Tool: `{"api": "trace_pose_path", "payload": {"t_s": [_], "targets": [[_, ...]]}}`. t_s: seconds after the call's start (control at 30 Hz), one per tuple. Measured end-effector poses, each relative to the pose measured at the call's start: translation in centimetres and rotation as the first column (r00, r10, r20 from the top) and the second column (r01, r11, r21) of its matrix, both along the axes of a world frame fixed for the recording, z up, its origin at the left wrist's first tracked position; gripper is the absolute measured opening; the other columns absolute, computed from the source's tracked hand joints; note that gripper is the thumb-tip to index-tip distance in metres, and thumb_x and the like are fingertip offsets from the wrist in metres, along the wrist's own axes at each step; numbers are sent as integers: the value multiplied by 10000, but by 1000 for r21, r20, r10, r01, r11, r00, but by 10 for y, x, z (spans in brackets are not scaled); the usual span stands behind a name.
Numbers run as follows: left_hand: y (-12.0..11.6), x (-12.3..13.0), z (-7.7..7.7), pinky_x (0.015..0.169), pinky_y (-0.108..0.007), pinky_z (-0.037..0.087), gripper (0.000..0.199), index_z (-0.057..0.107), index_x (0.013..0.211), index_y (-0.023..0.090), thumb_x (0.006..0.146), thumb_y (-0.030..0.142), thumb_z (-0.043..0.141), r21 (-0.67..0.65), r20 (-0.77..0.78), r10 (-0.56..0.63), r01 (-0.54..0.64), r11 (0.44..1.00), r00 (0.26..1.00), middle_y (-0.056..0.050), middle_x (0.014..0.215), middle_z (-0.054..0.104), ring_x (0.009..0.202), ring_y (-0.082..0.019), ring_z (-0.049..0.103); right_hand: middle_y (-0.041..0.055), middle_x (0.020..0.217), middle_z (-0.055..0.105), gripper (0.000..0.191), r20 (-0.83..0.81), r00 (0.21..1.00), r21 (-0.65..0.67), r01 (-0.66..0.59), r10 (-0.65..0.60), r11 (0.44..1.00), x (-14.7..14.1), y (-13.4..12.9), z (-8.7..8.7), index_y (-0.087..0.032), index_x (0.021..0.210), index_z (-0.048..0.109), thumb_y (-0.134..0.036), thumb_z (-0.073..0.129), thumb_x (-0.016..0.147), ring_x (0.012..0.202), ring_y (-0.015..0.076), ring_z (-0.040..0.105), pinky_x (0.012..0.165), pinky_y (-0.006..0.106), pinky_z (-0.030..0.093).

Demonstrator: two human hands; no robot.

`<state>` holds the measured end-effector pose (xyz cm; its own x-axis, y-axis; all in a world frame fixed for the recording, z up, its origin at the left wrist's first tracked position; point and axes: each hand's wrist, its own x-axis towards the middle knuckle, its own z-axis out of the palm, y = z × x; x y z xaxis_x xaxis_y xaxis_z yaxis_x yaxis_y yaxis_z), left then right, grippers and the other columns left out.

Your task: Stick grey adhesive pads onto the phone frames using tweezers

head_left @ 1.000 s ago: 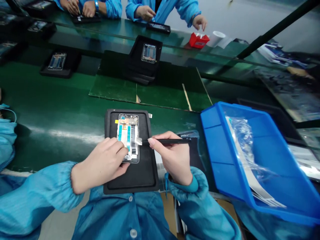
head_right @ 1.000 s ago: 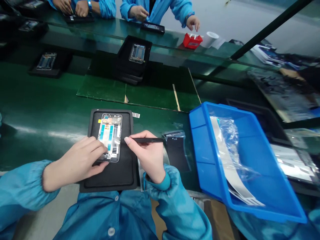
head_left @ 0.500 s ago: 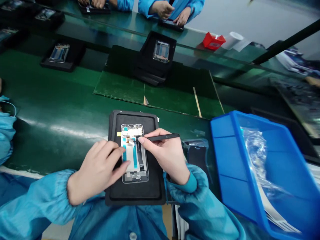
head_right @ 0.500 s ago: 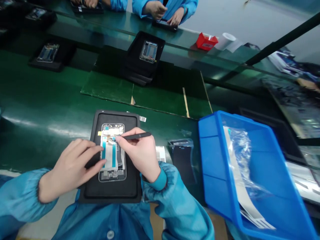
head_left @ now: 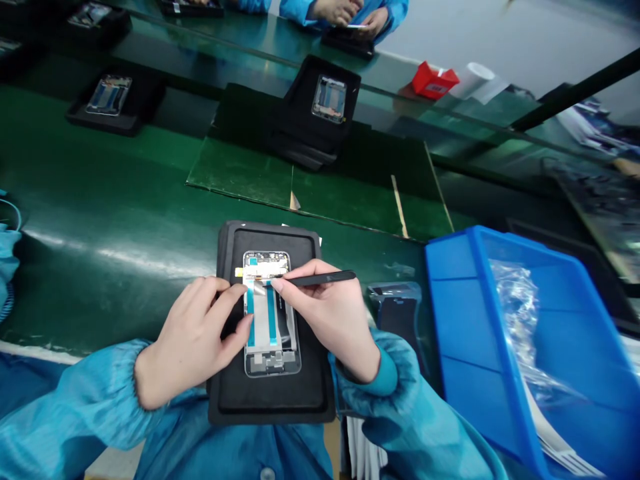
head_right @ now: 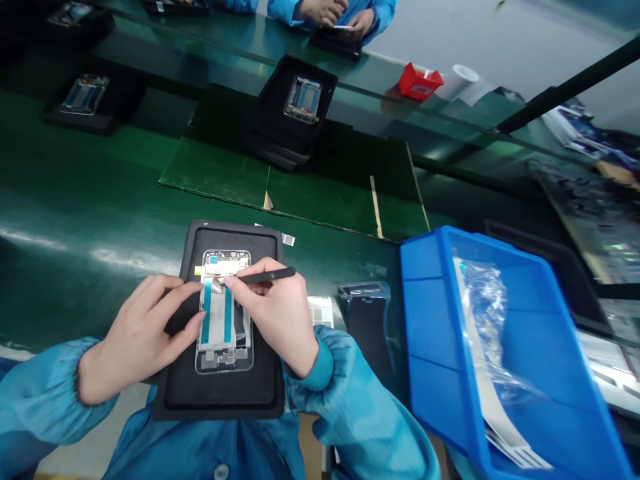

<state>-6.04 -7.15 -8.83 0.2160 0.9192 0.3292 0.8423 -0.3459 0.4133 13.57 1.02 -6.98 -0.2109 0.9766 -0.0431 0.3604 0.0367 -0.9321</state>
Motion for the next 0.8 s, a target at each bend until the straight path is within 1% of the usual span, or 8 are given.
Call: {"api": "trace_pose_path", "payload": {"t_s": [0.43,0.8], "targets": [[0,0,-1,759,-389,518,269,609,1160,117,921,240,595,23,-20,4,-3,1000,1000,-104,982,576,902,-241,561,26,725,730,166,53,999,2,2,-2,1000,-1,-2,1,-199,758,715,-332,813,774,618,165,664,549,264,518],[0,0,0,754,-392,512,281,614,1167,101,927,246,594,15,-34,-9,10,1000,999,-109,984,570,892,-242,552,21,718,728,160,63,998,11,-3,2,1000,-1,-2,0,-202,751,713,-329,811,769,606,165,657,541,271,507]]}}
